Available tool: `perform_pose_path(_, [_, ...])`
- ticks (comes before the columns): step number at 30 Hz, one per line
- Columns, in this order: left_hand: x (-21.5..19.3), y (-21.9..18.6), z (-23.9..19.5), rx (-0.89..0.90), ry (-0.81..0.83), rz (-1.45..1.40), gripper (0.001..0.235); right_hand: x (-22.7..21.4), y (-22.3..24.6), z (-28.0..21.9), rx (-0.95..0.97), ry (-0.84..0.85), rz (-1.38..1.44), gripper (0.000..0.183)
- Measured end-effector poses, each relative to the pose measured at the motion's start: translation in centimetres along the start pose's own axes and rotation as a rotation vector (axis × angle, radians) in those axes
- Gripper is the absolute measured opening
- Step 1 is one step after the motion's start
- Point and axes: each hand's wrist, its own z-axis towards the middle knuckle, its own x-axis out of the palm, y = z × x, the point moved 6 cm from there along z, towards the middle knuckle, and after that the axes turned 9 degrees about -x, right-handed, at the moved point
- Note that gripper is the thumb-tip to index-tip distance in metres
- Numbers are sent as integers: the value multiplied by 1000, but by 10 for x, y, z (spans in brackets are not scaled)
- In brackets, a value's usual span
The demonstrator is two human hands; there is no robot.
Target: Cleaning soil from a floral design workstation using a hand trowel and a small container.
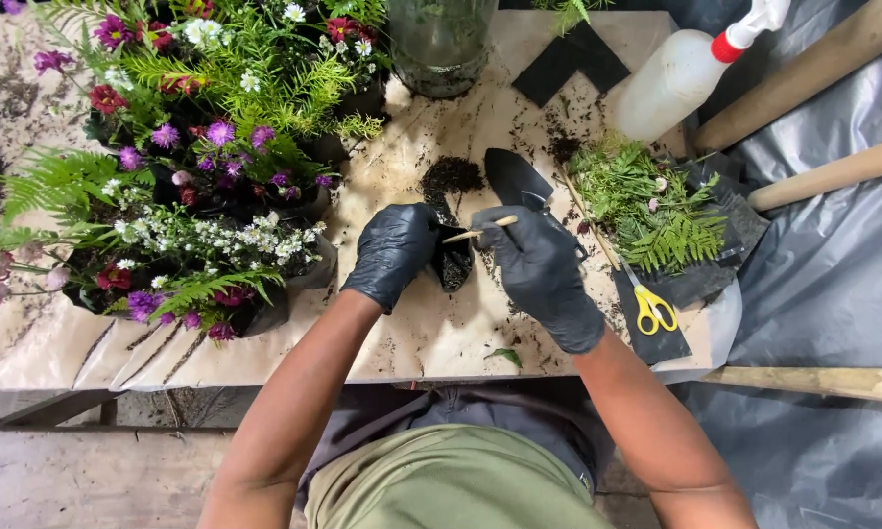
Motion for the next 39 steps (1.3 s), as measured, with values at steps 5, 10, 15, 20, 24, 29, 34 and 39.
perform_pose_path(5, [-8, -4, -5, 6, -8, -2, 28, 16, 4, 1, -177, -1, -96, 5])
perform_pose_path(10, [-19, -14, -24, 27, -30, -17, 26, 19, 5, 3, -321, 43, -261, 7])
perform_pose_path(15, [-19, -6, -20, -9, -34, 10, 24, 7, -6, 1, -184, 35, -169, 8])
perform_pose_path(20, [-28, -16, -34, 2, -49, 42, 24, 14, -12, 1, -115, 96, -132, 8])
perform_pose_path(24, [-43, -40, -35, 78, -77, 64, 33, -9, 20, 5, -85, -10, -66, 9])
perform_pose_path(29, [14, 6, 7, 83, -44, 14, 22, -8, 0, -9, -146, 90, -108, 12])
perform_pose_path(34, [11, 2, -22, 31, -3, 54, 35, -23, 16, 5, -192, 60, -307, 8])
perform_pose_path(39, [-41, -47, -73, 105, -22, -91, 39, -24, -1, 6, -94, 24, -179, 8])
